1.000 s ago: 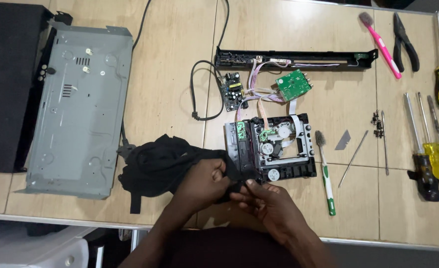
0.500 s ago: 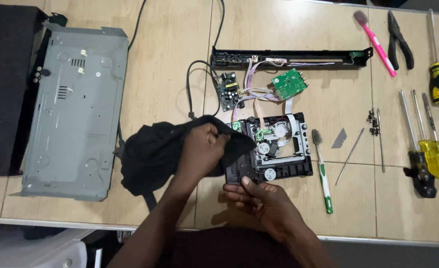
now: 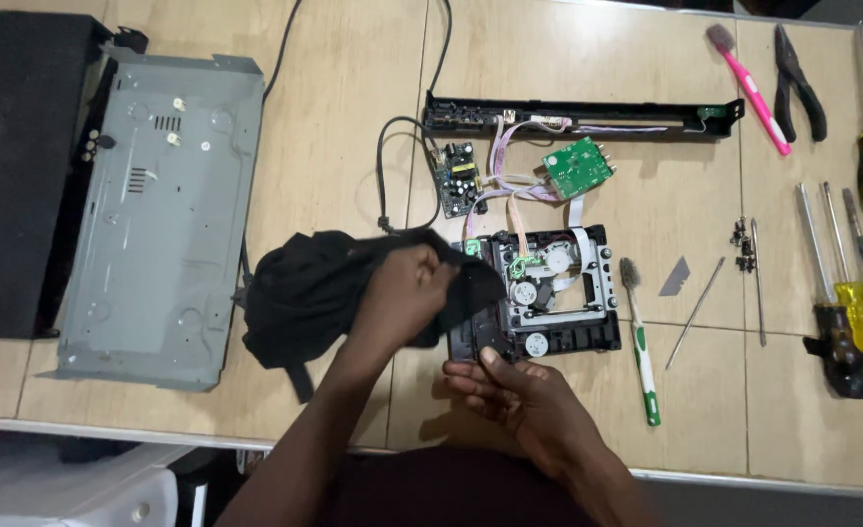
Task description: The person cleans the internal components of a disassembled electronic device, likely a DVD player, using a toothbrush to scrub various parts. They then use a black cloth to wipe the device and continue cleaning with the toothbrush.
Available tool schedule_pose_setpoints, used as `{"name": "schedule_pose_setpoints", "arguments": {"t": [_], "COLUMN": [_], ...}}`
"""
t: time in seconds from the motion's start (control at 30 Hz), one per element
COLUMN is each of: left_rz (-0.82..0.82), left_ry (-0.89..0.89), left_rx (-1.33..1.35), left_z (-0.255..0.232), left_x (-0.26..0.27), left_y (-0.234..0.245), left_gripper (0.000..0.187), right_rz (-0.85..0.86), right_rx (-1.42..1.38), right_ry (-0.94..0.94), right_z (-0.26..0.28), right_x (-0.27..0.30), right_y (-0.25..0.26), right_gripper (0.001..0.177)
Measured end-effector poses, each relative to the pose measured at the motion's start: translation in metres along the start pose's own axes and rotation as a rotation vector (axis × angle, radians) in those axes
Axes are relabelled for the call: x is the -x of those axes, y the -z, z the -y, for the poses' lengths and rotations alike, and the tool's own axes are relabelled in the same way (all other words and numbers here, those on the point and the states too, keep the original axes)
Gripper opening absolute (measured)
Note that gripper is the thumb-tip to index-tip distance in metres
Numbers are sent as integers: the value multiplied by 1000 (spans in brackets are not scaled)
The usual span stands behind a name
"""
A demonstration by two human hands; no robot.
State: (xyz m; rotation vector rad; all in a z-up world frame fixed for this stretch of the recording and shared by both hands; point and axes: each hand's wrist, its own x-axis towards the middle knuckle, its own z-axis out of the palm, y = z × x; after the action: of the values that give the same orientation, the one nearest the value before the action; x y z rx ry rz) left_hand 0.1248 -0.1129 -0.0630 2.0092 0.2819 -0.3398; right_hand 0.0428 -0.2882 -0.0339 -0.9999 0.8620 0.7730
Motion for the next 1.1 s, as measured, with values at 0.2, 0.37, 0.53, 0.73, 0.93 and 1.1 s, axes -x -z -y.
{"name": "schedule_pose_setpoints", "arguments": {"t": [0.2, 0.37, 0.53, 0.73, 0.93, 1.1], "left_rz": [193, 376, 395, 221, -88, -85], "left_ry": [88, 182, 148, 112, -158, 28], "left_rx": [-94, -91, 66, 46, 105, 387], "left_z": [5, 17, 31, 30, 29, 29], "left_x": [35, 57, 71, 79, 84, 80], "left_y": [-1, 1, 4, 11, 17, 0], "left_gripper": [23, 12, 14, 16, 16, 26], "right_rz": [-25, -26, -34, -31, 44, 39], "right_rx": [-85, -143, -59, -98, -158, -218], "right_ry": [29, 50, 33, 11, 13, 3], "right_z": [-17, -20, -6, -6, -18, -10], "right_x": [-22, -28, -1, -1, -19, -9], "right_y": [22, 27, 6, 7, 25, 11], "right_gripper": [36, 20, 26, 32, 28, 26]}}
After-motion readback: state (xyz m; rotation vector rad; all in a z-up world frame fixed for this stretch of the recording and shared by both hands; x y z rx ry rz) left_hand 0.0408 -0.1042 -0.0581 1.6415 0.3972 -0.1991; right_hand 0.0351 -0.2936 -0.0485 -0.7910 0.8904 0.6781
